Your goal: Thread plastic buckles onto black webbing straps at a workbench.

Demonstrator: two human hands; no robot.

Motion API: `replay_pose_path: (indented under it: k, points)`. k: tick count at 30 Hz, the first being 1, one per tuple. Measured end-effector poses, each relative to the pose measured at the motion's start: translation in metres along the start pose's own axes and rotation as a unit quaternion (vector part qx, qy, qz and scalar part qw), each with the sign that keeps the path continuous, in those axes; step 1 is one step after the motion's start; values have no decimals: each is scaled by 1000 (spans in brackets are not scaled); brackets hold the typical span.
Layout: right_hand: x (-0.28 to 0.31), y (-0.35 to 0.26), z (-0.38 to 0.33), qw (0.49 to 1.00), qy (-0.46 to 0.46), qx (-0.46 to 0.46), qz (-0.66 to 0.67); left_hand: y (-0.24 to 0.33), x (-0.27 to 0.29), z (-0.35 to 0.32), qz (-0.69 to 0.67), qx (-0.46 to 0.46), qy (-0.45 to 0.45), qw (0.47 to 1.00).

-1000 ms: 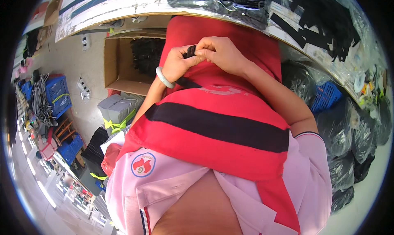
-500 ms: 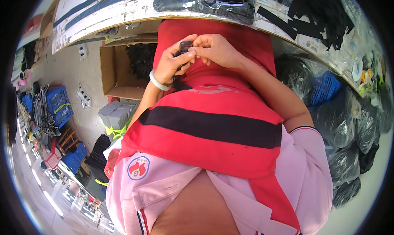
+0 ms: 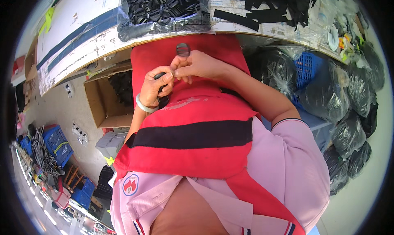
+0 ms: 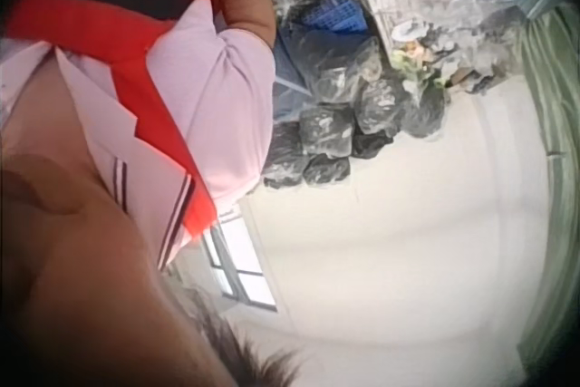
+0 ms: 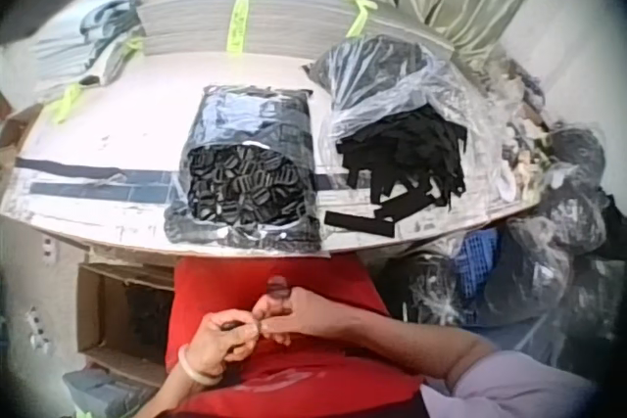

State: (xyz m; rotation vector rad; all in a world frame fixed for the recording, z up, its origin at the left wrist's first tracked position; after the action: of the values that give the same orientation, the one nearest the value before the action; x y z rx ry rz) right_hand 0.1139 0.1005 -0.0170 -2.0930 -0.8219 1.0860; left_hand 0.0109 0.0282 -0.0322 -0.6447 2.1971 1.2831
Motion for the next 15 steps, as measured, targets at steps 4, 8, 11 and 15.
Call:
replay_pose_path:
  k: [4,8,11,15]
  points:
    - [53,-35,-30,966,152,61,-201,-11,4,7,-55,14,-39,998]
    - [106,-57,-54,942,249,113,-193,-35,29,28,-338,56,-22,939]
    - [97,-45,-48,944,206,67,-249,-44,29,16,-190,76,94,974]
    - [82,6,-16,841,173,68,-508,-44,32,20,-32,36,13,999]
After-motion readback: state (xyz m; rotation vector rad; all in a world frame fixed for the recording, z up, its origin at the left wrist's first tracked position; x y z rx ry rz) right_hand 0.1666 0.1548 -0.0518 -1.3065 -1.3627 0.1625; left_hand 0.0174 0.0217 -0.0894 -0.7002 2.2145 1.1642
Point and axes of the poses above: each hand's wrist, its own z-axis towards the middle knuckle, its own x-axis out of the back of the hand, y = z × x, the point moved 7 cm from there along z, towards the middle knuckle, and after that the axes turned 2 degrees about -x, right-handed, at the moved point
